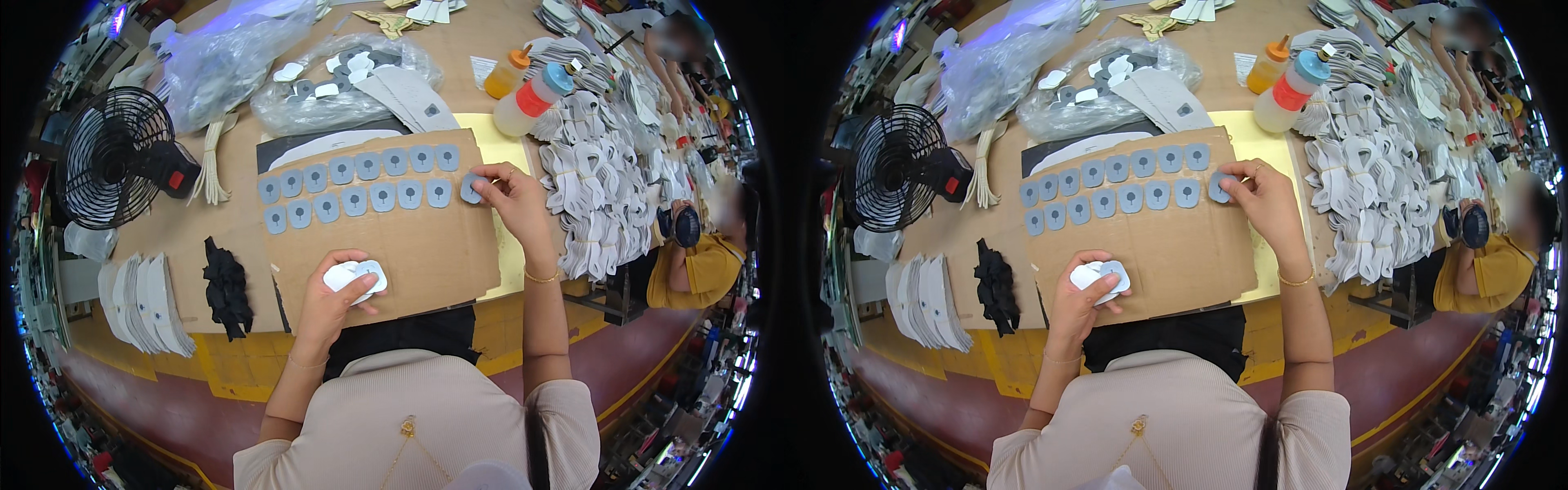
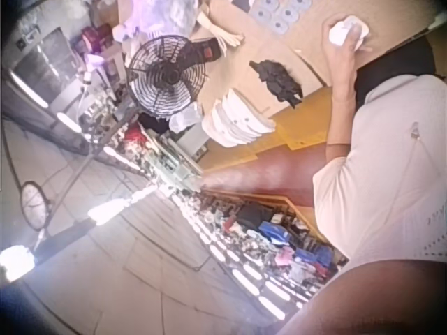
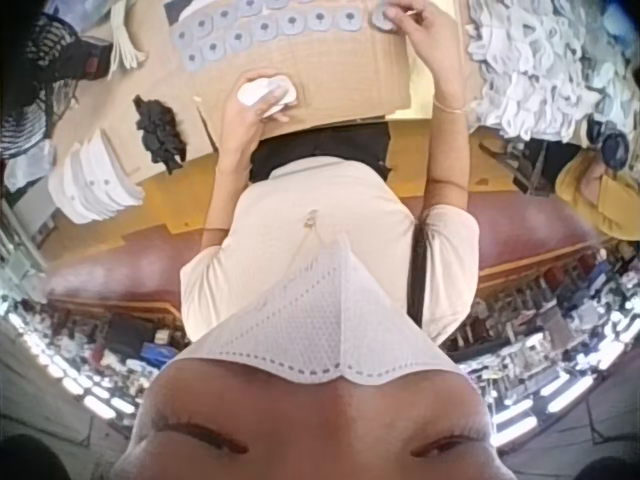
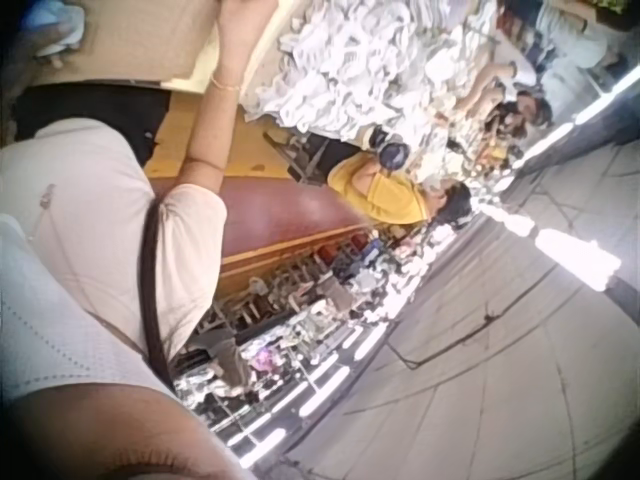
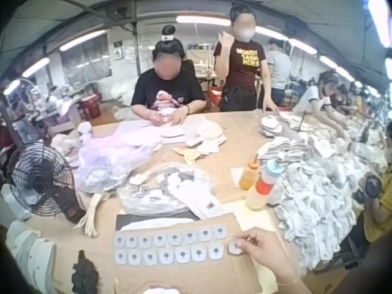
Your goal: The person places small gray circular pieces onto white mask-shaped cutouts arranged on a cardboard sheet. They then pick up a squeeze bottle and apply liquid to the assembled pieces. The person continues arranging and applying liquid to the mask components throughout the clip.
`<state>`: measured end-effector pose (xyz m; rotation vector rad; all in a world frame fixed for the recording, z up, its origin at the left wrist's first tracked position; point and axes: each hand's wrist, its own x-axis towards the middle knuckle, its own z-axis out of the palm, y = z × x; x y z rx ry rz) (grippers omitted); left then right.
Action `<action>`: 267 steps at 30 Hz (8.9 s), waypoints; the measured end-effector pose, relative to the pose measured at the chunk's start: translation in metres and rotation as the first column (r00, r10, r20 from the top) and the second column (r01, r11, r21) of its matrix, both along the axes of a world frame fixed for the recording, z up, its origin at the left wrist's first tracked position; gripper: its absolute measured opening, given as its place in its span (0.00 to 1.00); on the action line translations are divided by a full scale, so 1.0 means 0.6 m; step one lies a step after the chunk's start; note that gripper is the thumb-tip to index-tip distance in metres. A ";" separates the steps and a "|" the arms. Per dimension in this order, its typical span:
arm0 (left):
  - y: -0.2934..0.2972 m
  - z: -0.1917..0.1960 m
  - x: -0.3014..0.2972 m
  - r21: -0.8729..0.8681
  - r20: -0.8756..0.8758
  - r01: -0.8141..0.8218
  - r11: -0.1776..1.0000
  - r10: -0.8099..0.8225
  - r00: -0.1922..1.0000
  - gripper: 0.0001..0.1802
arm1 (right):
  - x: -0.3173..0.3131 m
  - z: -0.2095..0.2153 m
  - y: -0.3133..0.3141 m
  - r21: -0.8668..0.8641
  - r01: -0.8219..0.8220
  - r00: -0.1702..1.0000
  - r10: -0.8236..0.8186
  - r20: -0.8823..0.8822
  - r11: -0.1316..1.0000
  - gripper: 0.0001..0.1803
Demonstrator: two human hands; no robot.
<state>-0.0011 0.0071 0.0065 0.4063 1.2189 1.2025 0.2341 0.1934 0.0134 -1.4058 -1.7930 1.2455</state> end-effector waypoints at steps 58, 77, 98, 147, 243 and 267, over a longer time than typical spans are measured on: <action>-0.136 -0.001 -0.128 0.047 0.143 -0.523 0.851 0.512 0.847 0.22 | -0.295 0.019 -0.149 -0.124 -0.547 0.837 0.539 -0.093 0.828 0.09; -0.143 -0.015 -0.151 0.049 0.135 -0.485 0.873 0.476 0.869 0.21 | -0.368 0.010 -0.162 -0.031 -0.526 0.831 0.522 0.194 0.850 0.09; -0.120 -0.009 -0.121 0.137 0.226 -0.302 0.943 0.267 0.937 0.19 | -0.277 0.024 -0.157 -0.027 -0.694 0.714 0.682 -0.159 0.720 0.04; -0.096 0.005 -0.076 0.093 0.303 -0.258 0.962 0.220 0.927 0.20 | -0.254 -0.001 -0.144 0.116 -0.386 0.905 0.351 0.238 0.915 0.10; -0.054 0.007 -0.035 0.001 0.089 -0.062 0.998 0.062 0.994 0.18 | -0.152 0.003 -0.095 0.400 -0.430 0.865 0.243 0.440 0.810 0.09; -0.050 0.012 -0.015 0.083 0.329 -0.071 0.994 0.040 0.943 0.23 | -0.088 0.003 -0.093 0.053 -0.160 0.978 0.151 0.145 0.986 0.11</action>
